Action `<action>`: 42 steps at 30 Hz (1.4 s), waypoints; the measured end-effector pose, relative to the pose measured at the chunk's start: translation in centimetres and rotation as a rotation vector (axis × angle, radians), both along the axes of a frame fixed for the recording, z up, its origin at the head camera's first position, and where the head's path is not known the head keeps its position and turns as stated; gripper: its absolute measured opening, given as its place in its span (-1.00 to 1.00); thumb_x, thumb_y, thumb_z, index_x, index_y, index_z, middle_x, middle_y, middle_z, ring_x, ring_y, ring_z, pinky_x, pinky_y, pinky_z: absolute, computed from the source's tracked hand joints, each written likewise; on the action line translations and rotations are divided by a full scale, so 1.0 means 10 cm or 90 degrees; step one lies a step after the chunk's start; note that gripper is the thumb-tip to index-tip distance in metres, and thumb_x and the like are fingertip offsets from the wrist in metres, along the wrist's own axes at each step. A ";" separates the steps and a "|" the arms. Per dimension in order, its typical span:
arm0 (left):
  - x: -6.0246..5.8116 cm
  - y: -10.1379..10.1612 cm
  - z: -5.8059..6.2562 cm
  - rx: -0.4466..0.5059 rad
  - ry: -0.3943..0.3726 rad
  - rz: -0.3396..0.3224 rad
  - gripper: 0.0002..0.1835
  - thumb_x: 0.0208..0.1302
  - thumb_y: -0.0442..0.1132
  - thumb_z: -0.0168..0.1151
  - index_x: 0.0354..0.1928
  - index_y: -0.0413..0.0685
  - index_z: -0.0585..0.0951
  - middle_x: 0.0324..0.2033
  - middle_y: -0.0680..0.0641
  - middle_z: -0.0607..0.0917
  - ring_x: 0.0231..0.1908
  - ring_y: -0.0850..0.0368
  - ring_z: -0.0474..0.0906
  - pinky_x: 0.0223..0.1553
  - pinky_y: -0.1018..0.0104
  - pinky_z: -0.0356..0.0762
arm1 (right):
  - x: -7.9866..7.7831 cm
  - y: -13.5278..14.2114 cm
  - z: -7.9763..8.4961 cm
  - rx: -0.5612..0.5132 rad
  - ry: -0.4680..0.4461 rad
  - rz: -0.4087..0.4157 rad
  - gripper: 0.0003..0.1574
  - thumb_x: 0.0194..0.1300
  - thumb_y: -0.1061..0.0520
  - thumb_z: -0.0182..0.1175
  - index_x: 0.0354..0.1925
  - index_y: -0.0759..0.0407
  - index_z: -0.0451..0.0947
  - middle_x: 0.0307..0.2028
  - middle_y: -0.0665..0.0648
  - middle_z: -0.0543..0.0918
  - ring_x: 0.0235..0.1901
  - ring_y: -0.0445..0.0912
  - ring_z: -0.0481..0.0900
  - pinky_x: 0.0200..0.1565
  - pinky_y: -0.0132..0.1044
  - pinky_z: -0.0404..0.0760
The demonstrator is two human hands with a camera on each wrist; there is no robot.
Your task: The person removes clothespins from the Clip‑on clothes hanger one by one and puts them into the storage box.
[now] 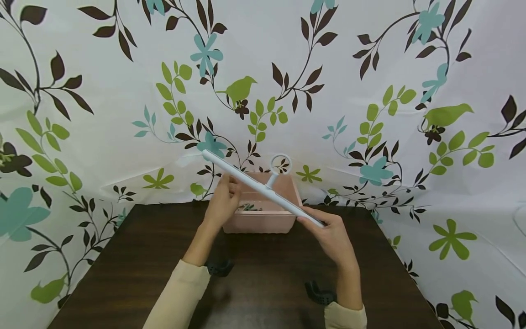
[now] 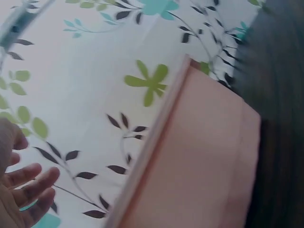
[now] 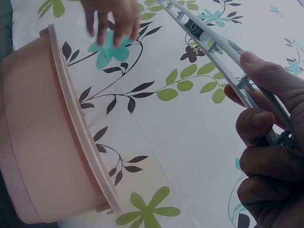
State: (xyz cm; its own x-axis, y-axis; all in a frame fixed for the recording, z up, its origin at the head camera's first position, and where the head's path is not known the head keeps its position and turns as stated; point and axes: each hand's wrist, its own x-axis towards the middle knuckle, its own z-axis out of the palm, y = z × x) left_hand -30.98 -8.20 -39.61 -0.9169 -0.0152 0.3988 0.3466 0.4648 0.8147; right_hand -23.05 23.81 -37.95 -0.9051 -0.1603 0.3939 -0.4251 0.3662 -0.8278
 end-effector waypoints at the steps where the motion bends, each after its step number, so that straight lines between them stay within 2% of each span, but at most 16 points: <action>1: 0.02 -0.03 0.03 0.026 0.012 0.004 -0.60 0.63 -0.22 0.06 0.38 -0.17 0.37 0.13 -0.21 0.63 -0.07 -0.15 0.72 -0.11 0.02 0.69 | 0.00 0.00 0.00 0.002 0.000 -0.002 -0.59 0.45 0.03 0.46 0.22 -0.05 0.78 0.06 0.11 0.83 -0.26 -0.13 0.59 -0.23 -0.34 0.60; 6: 0.20 -0.20 0.17 0.159 0.090 -0.022 -0.39 0.70 -0.18 -0.02 0.63 -0.03 0.07 0.36 -0.26 0.40 0.02 -0.18 0.69 -0.06 0.24 0.60 | -0.01 -0.02 -0.01 0.001 0.004 0.012 -0.65 0.47 0.05 0.44 0.17 -0.01 0.79 -0.29 0.12 0.74 -0.48 -0.17 0.44 -0.44 -0.29 0.48; 9: 0.32 -0.28 0.21 0.193 0.141 -0.042 -0.24 0.72 -0.16 0.00 0.72 0.07 -0.15 0.52 -0.25 0.18 0.26 -0.25 0.59 0.24 0.11 0.55 | -0.01 -0.03 -0.02 -0.012 0.005 0.019 -0.68 0.47 0.07 0.43 0.15 0.00 0.80 -0.46 0.10 0.65 -0.54 -0.16 0.45 -0.50 -0.27 0.47; 11: 0.40 -0.32 0.21 0.172 0.181 -0.031 -0.16 0.68 -0.17 0.03 0.74 0.10 -0.21 0.60 -0.22 0.05 0.44 -0.25 0.41 0.42 -0.11 0.40 | -0.01 -0.03 -0.03 -0.016 0.001 0.022 -0.69 0.47 0.08 0.43 0.14 0.01 0.80 -0.50 0.08 0.64 -0.55 -0.12 0.48 -0.51 -0.26 0.47; 13: 0.46 -0.36 0.20 0.110 0.217 0.002 -0.14 0.62 -0.16 0.12 0.75 0.08 -0.12 0.64 -0.21 -0.02 0.57 -0.26 0.17 0.48 -0.36 0.23 | 0.00 -0.04 -0.05 -0.007 -0.008 0.032 -0.69 0.47 0.06 0.43 0.14 0.00 0.81 -0.48 0.09 0.65 -0.54 -0.09 0.49 -0.49 -0.26 0.48; 16: 0.57 -0.44 0.18 -0.042 0.241 0.043 -0.21 0.51 -0.11 0.26 0.67 -0.01 0.19 0.66 -0.26 -0.06 0.62 -0.29 -0.09 0.49 -0.46 0.00 | 0.00 -0.08 -0.06 0.020 -0.031 0.054 -0.68 0.47 0.01 0.44 0.15 -0.05 0.81 -0.44 0.15 0.66 -0.50 -0.05 0.53 -0.46 -0.26 0.51; 18: 0.63 -0.47 0.17 -0.154 0.237 0.055 -0.30 0.46 -0.05 0.33 0.56 -0.02 0.40 0.65 -0.30 -0.01 0.61 -0.36 -0.15 0.45 -0.52 -0.09 | 0.00 -0.11 -0.06 0.037 -0.044 0.065 -0.67 0.46 -0.03 0.44 0.15 -0.12 0.81 -0.42 0.19 0.66 -0.48 -0.05 0.54 -0.43 -0.25 0.53; 20: 0.69 -0.50 0.16 -0.253 0.229 0.065 -0.41 0.44 -0.03 0.39 0.44 0.00 0.53 0.61 -0.32 0.09 0.58 -0.39 -0.10 0.41 -0.53 -0.11 | -0.01 -0.13 -0.05 0.051 -0.054 0.070 -0.68 0.46 -0.07 0.44 0.14 -0.17 0.81 -0.42 0.20 0.65 -0.48 -0.03 0.55 -0.43 -0.25 0.53; 22: 0.75 -0.54 0.16 -0.336 0.225 0.096 -0.48 0.42 -0.04 0.46 0.35 0.04 0.61 0.55 -0.30 0.23 0.58 -0.34 -0.02 0.45 -0.53 -0.12 | -0.03 -0.16 -0.05 0.065 -0.061 0.080 -0.69 0.45 -0.08 0.45 0.12 -0.18 0.81 -0.42 0.17 0.65 -0.47 0.00 0.56 -0.43 -0.25 0.53; 25: 0.83 -0.59 0.15 -0.419 0.225 0.151 -0.56 0.36 -0.09 0.55 0.22 0.06 0.69 0.43 -0.24 0.45 0.53 -0.29 0.17 0.48 -0.50 -0.06 | -0.04 -0.16 -0.05 0.094 -0.073 0.098 -0.72 0.45 -0.10 0.44 0.08 -0.16 0.83 -0.44 0.09 0.66 -0.48 -0.02 0.57 -0.44 -0.27 0.53; 27: 0.89 -0.64 0.12 -0.451 0.221 0.162 -0.59 0.31 -0.12 0.59 0.16 0.07 0.72 0.31 -0.16 0.60 0.43 -0.24 0.35 0.48 -0.49 -0.01 | -0.01 -0.13 -0.06 0.113 -0.089 0.113 -0.74 0.45 -0.10 0.45 0.05 -0.15 0.84 -0.47 0.05 0.66 -0.51 -0.08 0.57 -0.47 -0.28 0.51; 29: 0.96 -0.68 0.07 -0.482 0.216 0.147 -0.61 0.26 -0.11 0.63 0.10 0.09 0.75 0.17 -0.08 0.73 0.30 -0.17 0.52 0.46 -0.45 0.10 | 0.04 -0.08 -0.07 0.132 -0.108 0.138 -0.75 0.45 -0.08 0.44 0.04 -0.13 0.84 -0.52 0.03 0.66 -0.55 -0.16 0.53 -0.51 -0.29 0.48; 31: 1.03 -0.71 0.01 -0.505 0.211 0.111 -0.64 0.22 -0.10 0.65 0.03 0.12 0.78 0.00 0.02 0.80 0.11 -0.07 0.64 0.38 -0.33 0.29 | 0.11 -0.01 -0.08 0.150 -0.132 0.165 -0.75 0.46 -0.06 0.43 0.05 -0.10 0.83 -0.57 0.04 0.65 -0.56 -0.21 0.50 -0.51 -0.30 0.46; 34: 1.11 -0.72 -0.08 -0.515 0.196 0.042 -0.69 0.18 -0.07 0.67 -0.06 0.17 0.79 -0.17 0.13 0.81 -0.09 0.08 0.68 0.16 -0.09 0.53 | 0.19 0.12 -0.08 0.179 -0.171 0.203 -0.73 0.47 -0.03 0.42 0.07 -0.05 0.81 -0.57 0.07 0.68 -0.54 -0.20 0.54 -0.45 -0.30 0.49; 38: 1.21 -0.72 -0.24 -0.490 0.153 -0.034 -0.73 0.19 -0.04 0.64 -0.07 0.24 0.82 -0.24 0.23 0.77 -0.17 0.22 0.67 -0.08 0.12 0.58 | 0.25 0.21 -0.14 0.214 -0.219 0.232 -0.67 0.47 -0.03 0.42 0.13 0.01 0.77 -0.40 0.12 0.76 -0.43 -0.17 0.64 -0.36 -0.31 0.57; 42: 1.28 -0.71 -0.43 -0.456 0.104 -0.083 -0.77 0.28 0.00 0.58 -0.03 0.29 0.84 -0.25 0.30 0.74 -0.20 0.32 0.66 -0.13 0.17 0.55 | 0.31 0.26 -0.32 0.254 -0.235 0.233 -0.74 0.46 -0.08 0.43 0.04 -0.06 0.76 -0.27 0.04 0.75 -0.36 -0.22 0.59 -0.31 -0.31 0.58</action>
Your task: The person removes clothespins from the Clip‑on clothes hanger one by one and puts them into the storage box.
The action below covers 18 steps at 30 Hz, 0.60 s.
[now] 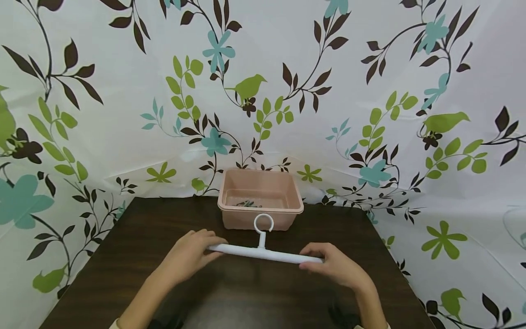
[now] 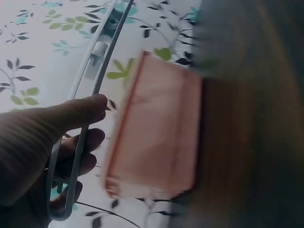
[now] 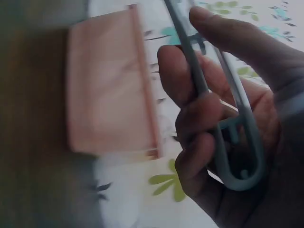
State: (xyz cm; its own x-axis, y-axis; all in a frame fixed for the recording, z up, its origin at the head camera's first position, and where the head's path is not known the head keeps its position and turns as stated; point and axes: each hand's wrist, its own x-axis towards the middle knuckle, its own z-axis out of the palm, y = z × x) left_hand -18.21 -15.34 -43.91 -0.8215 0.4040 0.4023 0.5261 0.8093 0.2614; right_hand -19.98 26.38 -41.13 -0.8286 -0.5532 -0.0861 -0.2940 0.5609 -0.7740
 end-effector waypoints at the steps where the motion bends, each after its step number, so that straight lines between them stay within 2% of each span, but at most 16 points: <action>1: 0.01 -0.01 -0.05 0.007 -0.015 -0.003 -0.77 0.30 0.01 0.56 -0.02 0.30 0.83 -0.24 0.30 0.74 -0.19 0.34 0.65 -0.13 0.17 0.55 | 0.01 0.00 -0.06 0.016 0.011 -0.004 -0.76 0.46 -0.11 0.43 0.00 -0.10 0.76 -0.25 0.00 0.74 -0.34 -0.23 0.58 -0.29 -0.31 0.57; 4: 0.01 -0.01 -0.19 0.040 -0.083 -0.004 -0.78 0.36 0.02 0.51 0.00 0.32 0.78 -0.20 0.34 0.75 -0.19 0.40 0.62 -0.10 0.18 0.53 | 0.02 -0.02 -0.22 0.081 0.067 -0.028 -0.81 0.44 -0.15 0.44 -0.05 -0.18 0.76 -0.23 -0.11 0.74 -0.32 -0.27 0.56 -0.25 -0.31 0.56; 8: -0.02 0.01 -0.37 0.065 -0.195 0.011 -0.83 0.39 0.00 0.49 -0.08 0.34 0.67 -0.27 0.32 0.73 -0.34 0.43 0.52 -0.25 0.29 0.49 | -0.01 -0.05 -0.43 0.151 0.133 -0.051 -0.83 0.43 -0.09 0.45 -0.06 -0.15 0.80 -0.16 -0.18 0.77 -0.24 -0.33 0.60 -0.18 -0.28 0.60; 10: -0.04 0.03 -0.44 0.062 -0.229 0.017 -0.82 0.39 0.01 0.49 -0.15 0.35 0.63 -0.33 0.31 0.70 -0.41 0.39 0.46 -0.34 0.29 0.45 | -0.04 -0.07 -0.52 0.161 0.145 -0.047 -0.83 0.44 -0.05 0.45 -0.06 -0.09 0.81 -0.14 -0.18 0.77 -0.20 -0.32 0.62 -0.15 -0.25 0.62; 12: -0.08 0.04 -0.48 0.050 -0.239 0.026 -0.82 0.37 0.00 0.51 -0.21 0.35 0.62 -0.35 0.29 0.68 -0.43 0.35 0.45 -0.38 0.25 0.45 | -0.09 -0.08 -0.59 0.157 0.146 -0.042 -0.82 0.45 -0.04 0.44 -0.05 -0.07 0.81 -0.14 -0.18 0.75 -0.17 -0.31 0.63 -0.11 -0.23 0.64; 18: -0.21 0.08 -0.55 -0.023 -0.202 0.063 -0.83 0.28 -0.01 0.58 -0.29 0.35 0.69 -0.32 0.27 0.62 -0.30 0.25 0.61 -0.34 0.13 0.59 | -0.25 -0.10 -0.74 0.149 0.147 -0.043 -0.83 0.44 -0.04 0.44 -0.07 -0.04 0.81 -0.17 -0.15 0.72 -0.16 -0.22 0.64 -0.07 -0.15 0.65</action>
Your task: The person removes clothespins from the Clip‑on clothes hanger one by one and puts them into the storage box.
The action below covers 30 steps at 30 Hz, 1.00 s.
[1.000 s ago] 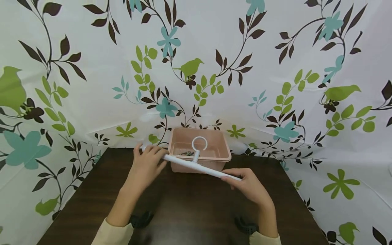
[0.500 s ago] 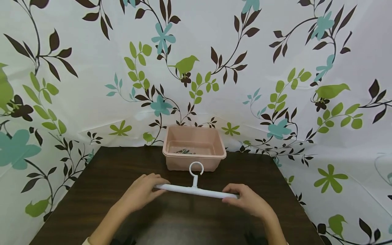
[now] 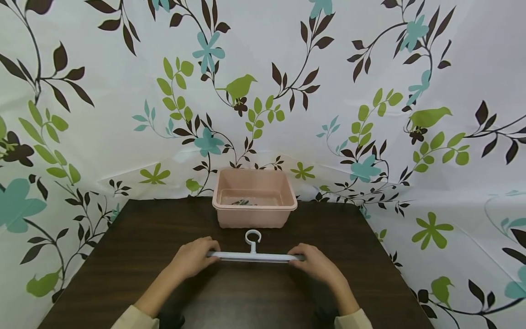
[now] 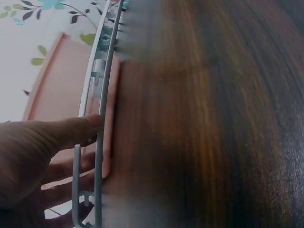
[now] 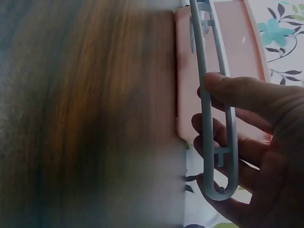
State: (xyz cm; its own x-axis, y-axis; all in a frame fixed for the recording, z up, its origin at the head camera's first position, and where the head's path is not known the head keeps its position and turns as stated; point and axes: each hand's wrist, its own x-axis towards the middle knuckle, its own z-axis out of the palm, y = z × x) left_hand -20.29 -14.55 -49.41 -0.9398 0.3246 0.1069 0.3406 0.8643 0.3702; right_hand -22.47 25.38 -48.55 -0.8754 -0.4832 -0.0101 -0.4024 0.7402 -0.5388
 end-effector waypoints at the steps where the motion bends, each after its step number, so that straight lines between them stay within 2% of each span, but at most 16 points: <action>1: -0.02 0.00 -0.01 -0.011 0.005 0.006 -0.84 0.27 -0.01 0.59 -0.30 0.34 0.71 -0.32 0.25 0.62 -0.28 0.22 0.63 -0.34 0.12 0.60 | -0.04 -0.01 -0.02 0.003 0.005 0.000 -0.83 0.44 -0.03 0.45 -0.07 -0.04 0.81 -0.17 -0.14 0.73 -0.15 -0.20 0.65 -0.07 -0.14 0.65; 5: -0.09 0.02 -0.05 -0.038 0.025 0.026 -0.87 0.24 -0.01 0.61 -0.28 0.29 0.78 -0.31 0.18 0.66 -0.29 0.13 0.68 -0.35 0.09 0.63 | -0.18 -0.04 -0.08 0.018 0.025 -0.010 -0.82 0.41 -0.03 0.47 -0.08 -0.04 0.81 -0.16 -0.11 0.74 -0.12 -0.14 0.68 -0.02 -0.05 0.67; 10: -0.18 0.09 -0.09 -0.057 0.047 0.032 -0.85 0.23 -0.01 0.61 -0.23 0.24 0.81 -0.31 0.15 0.69 -0.31 0.10 0.71 -0.32 0.07 0.64 | -0.27 -0.02 -0.13 0.035 0.017 -0.029 -0.83 0.38 -0.02 0.49 -0.10 -0.05 0.80 -0.13 -0.07 0.76 -0.09 -0.06 0.71 0.02 0.07 0.66; 17: -0.20 0.18 -0.19 -0.049 0.049 0.035 -0.85 0.24 -0.05 0.62 -0.22 0.20 0.81 -0.29 0.13 0.72 -0.20 0.04 0.75 -0.14 -0.06 0.69 | -0.31 0.02 -0.23 0.049 -0.002 -0.054 -0.86 0.34 -0.02 0.52 -0.16 -0.10 0.79 -0.09 -0.03 0.80 0.00 0.05 0.73 0.21 0.46 0.42; 23: -0.23 0.20 -0.27 -0.056 0.047 0.034 -0.84 0.23 -0.04 0.62 -0.23 0.22 0.80 -0.26 0.10 0.73 -0.15 -0.01 0.77 -0.10 -0.10 0.69 | -0.33 0.02 -0.28 0.057 -0.006 -0.077 -0.84 0.31 0.00 0.54 -0.14 -0.09 0.79 -0.08 -0.01 0.80 0.02 0.06 0.74 0.23 0.43 0.45; 30: -0.24 0.22 -0.31 -0.053 0.037 0.032 -0.83 0.24 -0.05 0.62 -0.22 0.19 0.78 -0.26 0.11 0.72 -0.14 0.01 0.74 -0.10 -0.07 0.64 | -0.34 0.02 -0.29 0.048 -0.028 -0.100 -0.80 0.29 0.02 0.56 -0.12 -0.09 0.78 -0.04 0.01 0.79 0.09 0.12 0.72 0.31 0.52 0.35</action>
